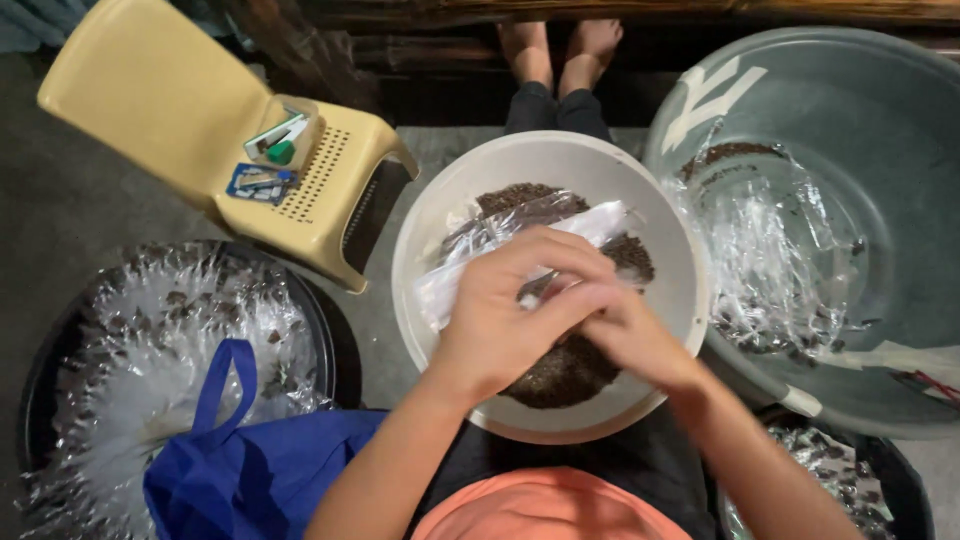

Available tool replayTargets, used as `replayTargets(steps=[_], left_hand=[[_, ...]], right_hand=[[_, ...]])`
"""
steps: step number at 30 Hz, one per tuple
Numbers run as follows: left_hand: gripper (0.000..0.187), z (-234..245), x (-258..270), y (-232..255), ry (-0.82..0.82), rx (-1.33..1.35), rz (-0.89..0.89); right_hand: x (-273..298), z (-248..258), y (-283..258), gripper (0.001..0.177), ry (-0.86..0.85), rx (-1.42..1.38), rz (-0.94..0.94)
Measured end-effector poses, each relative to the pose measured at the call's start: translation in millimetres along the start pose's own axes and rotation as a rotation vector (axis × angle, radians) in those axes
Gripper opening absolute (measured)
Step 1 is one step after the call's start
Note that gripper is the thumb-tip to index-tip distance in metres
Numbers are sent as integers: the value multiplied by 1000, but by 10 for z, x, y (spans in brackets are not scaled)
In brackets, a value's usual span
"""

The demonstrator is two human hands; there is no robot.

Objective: Filling small plastic bags with granular material and stapling identification tags to the top of each bag.

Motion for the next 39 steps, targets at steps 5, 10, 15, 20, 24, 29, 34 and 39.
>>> replayTargets(steps=[5,10,15,20,24,29,34,39], left_hand=[[17,500,-23,506,180,289,-56],[30,274,5,47,253,-3,101],[19,-161,396,-587,181,83,254],[14,-380,624,-650,108,81,282],[22,-527,625,-654,93,88,303],[24,-381,310,-310,-46,60,197],[20,-251,-33,-146,141,16,201],[23,-46,-148,233,239,41,97]], right_hand=[[-117,175,133,20,-23,6,-272],[-36,169,36,20,30,349,-505],[35,148,293,39,139,-138,-467],[191,291,-76,29,406,-656,-410],[266,362,-655,26,281,-265,-7],[328,495,-1046,24,108,-32,348],[244,106,-903,33,377,-236,93],[27,-99,29,16,89,166,150]])
Point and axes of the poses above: each hand's wrist, its own x-axis away from the middle knuckle, its own z-axis out of the back of the hand, y = z × x, the point moved 2 cm from there along -x, towards the middle knuckle, and after that the axes turned 13 degrees about -x, right-handed, at the moved point
